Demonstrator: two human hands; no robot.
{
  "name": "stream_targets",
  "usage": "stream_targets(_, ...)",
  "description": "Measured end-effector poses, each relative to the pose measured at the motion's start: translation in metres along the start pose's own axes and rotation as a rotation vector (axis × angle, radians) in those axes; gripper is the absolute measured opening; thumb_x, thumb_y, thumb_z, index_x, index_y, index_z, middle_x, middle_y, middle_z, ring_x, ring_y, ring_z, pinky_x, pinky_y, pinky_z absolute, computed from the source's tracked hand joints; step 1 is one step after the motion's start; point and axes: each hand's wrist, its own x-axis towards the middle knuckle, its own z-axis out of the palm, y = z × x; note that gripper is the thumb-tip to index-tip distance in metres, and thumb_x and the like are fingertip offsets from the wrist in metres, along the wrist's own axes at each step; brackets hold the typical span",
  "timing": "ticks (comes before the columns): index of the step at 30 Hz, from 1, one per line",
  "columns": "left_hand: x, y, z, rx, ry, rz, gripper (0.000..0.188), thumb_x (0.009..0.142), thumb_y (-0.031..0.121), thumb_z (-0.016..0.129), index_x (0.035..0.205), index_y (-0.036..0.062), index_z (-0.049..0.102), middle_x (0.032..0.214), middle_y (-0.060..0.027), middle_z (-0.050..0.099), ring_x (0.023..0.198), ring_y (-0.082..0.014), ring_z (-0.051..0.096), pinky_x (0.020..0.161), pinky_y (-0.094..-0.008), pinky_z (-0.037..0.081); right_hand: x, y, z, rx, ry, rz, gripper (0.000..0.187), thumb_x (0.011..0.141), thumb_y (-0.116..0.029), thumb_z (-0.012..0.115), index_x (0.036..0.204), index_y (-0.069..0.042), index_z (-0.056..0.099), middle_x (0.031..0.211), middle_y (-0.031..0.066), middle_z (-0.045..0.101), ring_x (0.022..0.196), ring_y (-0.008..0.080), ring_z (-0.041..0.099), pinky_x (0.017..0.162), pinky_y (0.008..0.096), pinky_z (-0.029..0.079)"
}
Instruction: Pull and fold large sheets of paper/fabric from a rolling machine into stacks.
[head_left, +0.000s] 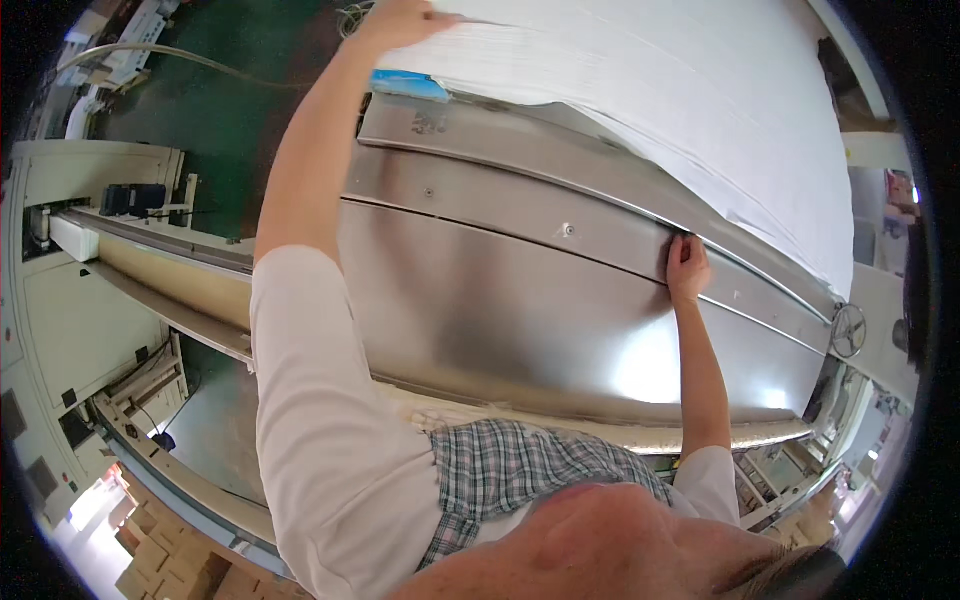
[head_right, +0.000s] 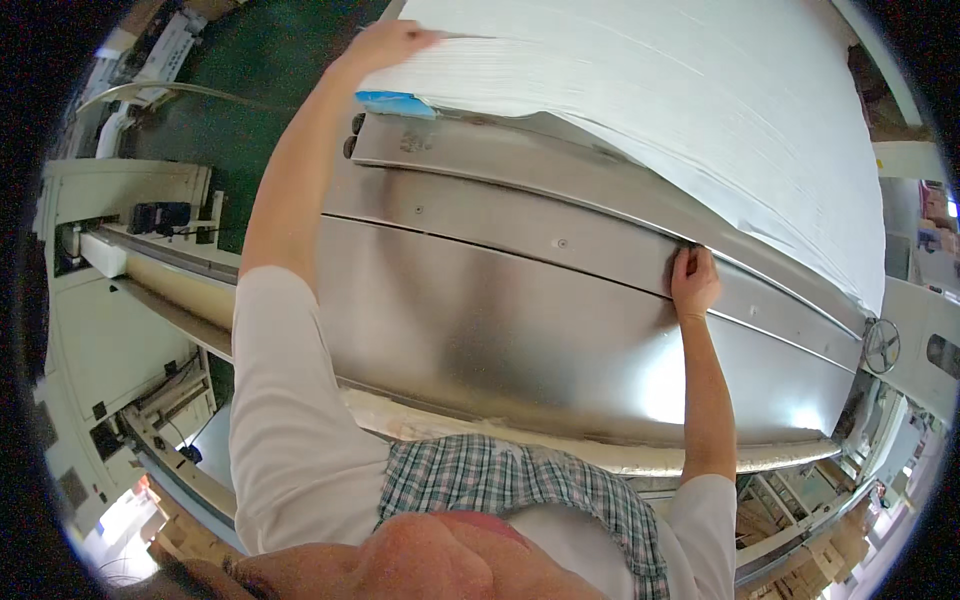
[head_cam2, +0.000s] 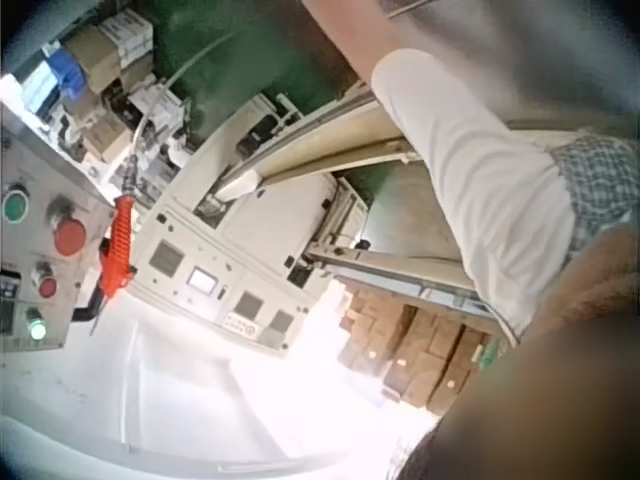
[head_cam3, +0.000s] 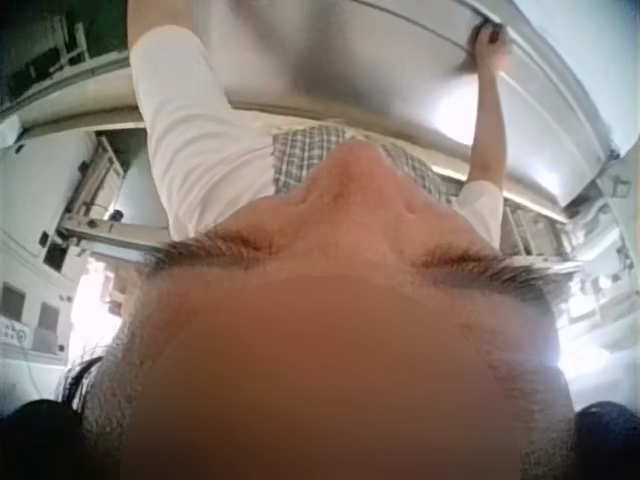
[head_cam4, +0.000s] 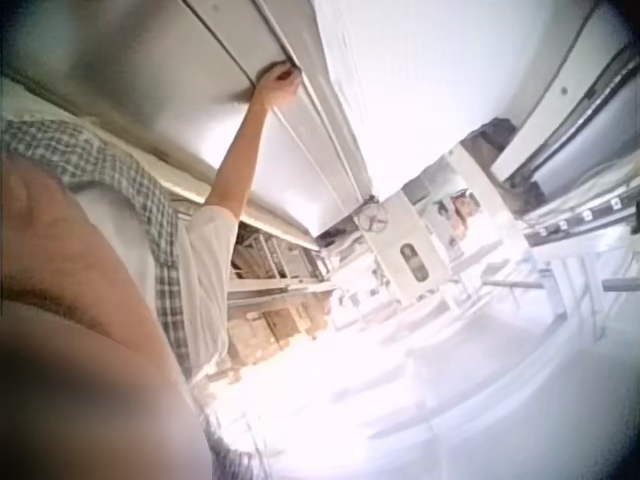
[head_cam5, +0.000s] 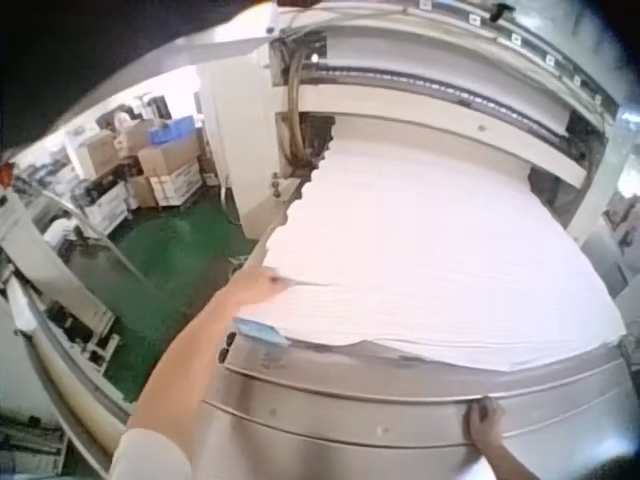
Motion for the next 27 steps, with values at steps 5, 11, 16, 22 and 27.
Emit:
stream_targets(5, 0.008, 0.092, 0.01, -0.03, -0.243, 0.246, 0.086, 0.062, 0.07, 0.054, 0.116, 0.0038, 0.049, 0.113, -0.0196, 0.053, 0.106, -0.0323, 0.049, 0.09, -0.0374, 0.038, -0.002, -0.024, 0.013, 0.121, -0.023, 0.084, 0.019, 0.078, -0.023, 0.057, 0.07, -0.006, 0.052, 0.062, 0.0095, 0.055, 0.056, 0.026, 0.054, 0.051, 0.0358, 0.042)
stream_targets(11, -0.029, 0.119, 0.017, 0.22, -0.205, 0.347, 0.093, 0.051, 0.049, 0.074, 0.126, 0.0074, 0.037, 0.123, -0.0142, 0.044, 0.116, -0.0336, 0.038, 0.094, -0.0503, 0.031, 0.035, -0.082, -0.019, 0.359, -0.322, -0.042, 0.018, 0.078, -0.022, 0.057, 0.08, -0.004, 0.059, 0.068, 0.0136, 0.058, 0.06, 0.0277, 0.056, 0.056, 0.0359, 0.044)
stream_targets(16, -0.052, 0.122, 0.031, 0.271, -0.046, 0.203, 0.08, 0.057, 0.046, 0.072, 0.124, 0.0171, 0.04, 0.121, -0.009, 0.047, 0.114, -0.0291, 0.042, 0.091, -0.0626, 0.025, 0.114, -0.197, 0.0, 0.524, -0.158, -0.5, 0.021, 0.079, -0.021, 0.054, 0.093, -0.008, 0.061, 0.089, 0.0134, 0.059, 0.086, 0.032, 0.055, 0.073, 0.0388, 0.045)
stream_targets(22, -0.056, 0.153, 0.036, 0.277, -0.033, 0.157, 0.085, 0.056, 0.047, 0.072, 0.128, 0.0183, 0.037, 0.128, -0.0093, 0.043, 0.117, -0.0284, 0.04, 0.094, -0.0617, 0.023, 0.159, -0.193, 0.036, 0.031, -0.173, -0.481, 0.037, 0.087, -0.037, 0.043, 0.109, -0.01, 0.054, 0.106, 0.0091, 0.056, 0.1, 0.0281, 0.051, 0.087, 0.0439, 0.037)
stream_targets(27, -0.047, 0.157, 0.028, 0.381, -0.206, -0.08, 0.097, 0.049, 0.043, 0.076, 0.131, 0.0157, 0.032, 0.132, -0.0098, 0.039, 0.122, -0.0292, 0.036, 0.096, -0.062, 0.02, 0.198, -0.043, -0.007, -0.119, -0.51, -0.184, 0.051, 0.087, -0.051, 0.032, 0.116, -0.014, 0.051, 0.107, 0.0099, 0.058, 0.105, 0.0258, 0.05, 0.09, 0.0443, 0.034)
